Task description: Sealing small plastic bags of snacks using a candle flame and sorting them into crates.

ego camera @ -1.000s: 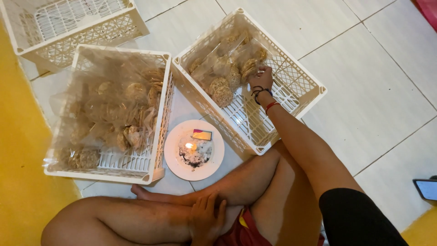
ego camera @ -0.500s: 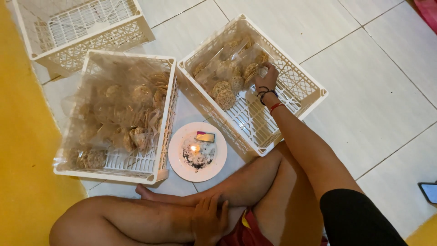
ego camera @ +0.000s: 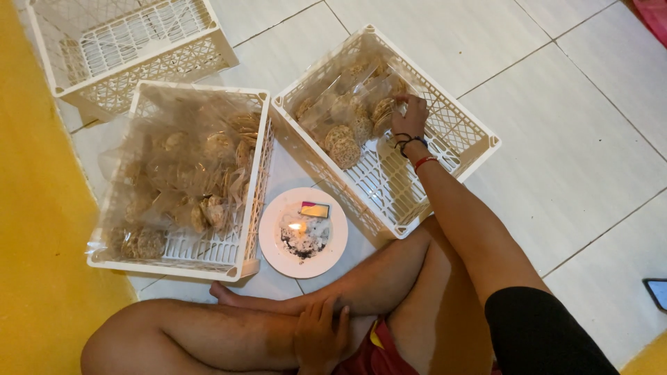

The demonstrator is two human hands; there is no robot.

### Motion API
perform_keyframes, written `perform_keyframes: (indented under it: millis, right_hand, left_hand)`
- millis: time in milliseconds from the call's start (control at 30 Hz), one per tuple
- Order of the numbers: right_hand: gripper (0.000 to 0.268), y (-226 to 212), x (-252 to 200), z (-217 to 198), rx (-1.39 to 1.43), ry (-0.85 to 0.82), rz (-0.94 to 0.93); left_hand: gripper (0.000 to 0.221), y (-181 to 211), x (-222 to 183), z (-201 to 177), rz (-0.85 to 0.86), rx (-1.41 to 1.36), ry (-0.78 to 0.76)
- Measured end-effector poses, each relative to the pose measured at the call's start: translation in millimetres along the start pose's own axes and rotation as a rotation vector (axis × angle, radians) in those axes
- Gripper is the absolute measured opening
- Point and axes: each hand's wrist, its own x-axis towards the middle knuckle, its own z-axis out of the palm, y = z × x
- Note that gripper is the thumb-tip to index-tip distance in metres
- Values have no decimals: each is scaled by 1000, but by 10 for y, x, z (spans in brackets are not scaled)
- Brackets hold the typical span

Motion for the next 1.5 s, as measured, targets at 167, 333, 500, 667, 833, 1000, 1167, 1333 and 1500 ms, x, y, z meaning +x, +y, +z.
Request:
perform_keyframes:
  millis: [167, 333, 500, 667, 833, 1000, 1167, 1333, 1500]
  right_hand:
    - [24, -65, 39, -187, 73, 10, 132]
    - [26, -103, 72, -429, 32, -114, 272]
    - [14, -254, 93, -746, 13, -203, 96]
    - [20, -927, -171, -1363, 405, -169, 242]
    - [17, -1059, -780, -1724, 594, -155, 322]
    - [19, -1047, -1164, -1792, 595, -212, 308]
    - [16, -998, -1388, -1680, 587, -244, 262]
    - [14, -969, -1439, -1547, 543, -265, 199]
    - [14, -1069, -1475, -1448, 482, -265, 130]
  left_hand:
    - [30, -19, -26, 35, 3, 29, 31]
    - [32, 16, 3, -35, 12, 1, 9]
    - [30, 33, 38, -62, 11, -21, -28]
    - [26, 64, 55, -126, 48, -54, 28]
    - [32, 28, 55, -85, -77, -55, -72]
    - [26, 59, 112, -288, -134, -298, -70]
    - [26, -97, 296, -859, -166, -579, -233]
    - [28, -420, 626, -1523, -92, -448, -366]
    - [28, -759, 949, -2086, -76, -355, -78]
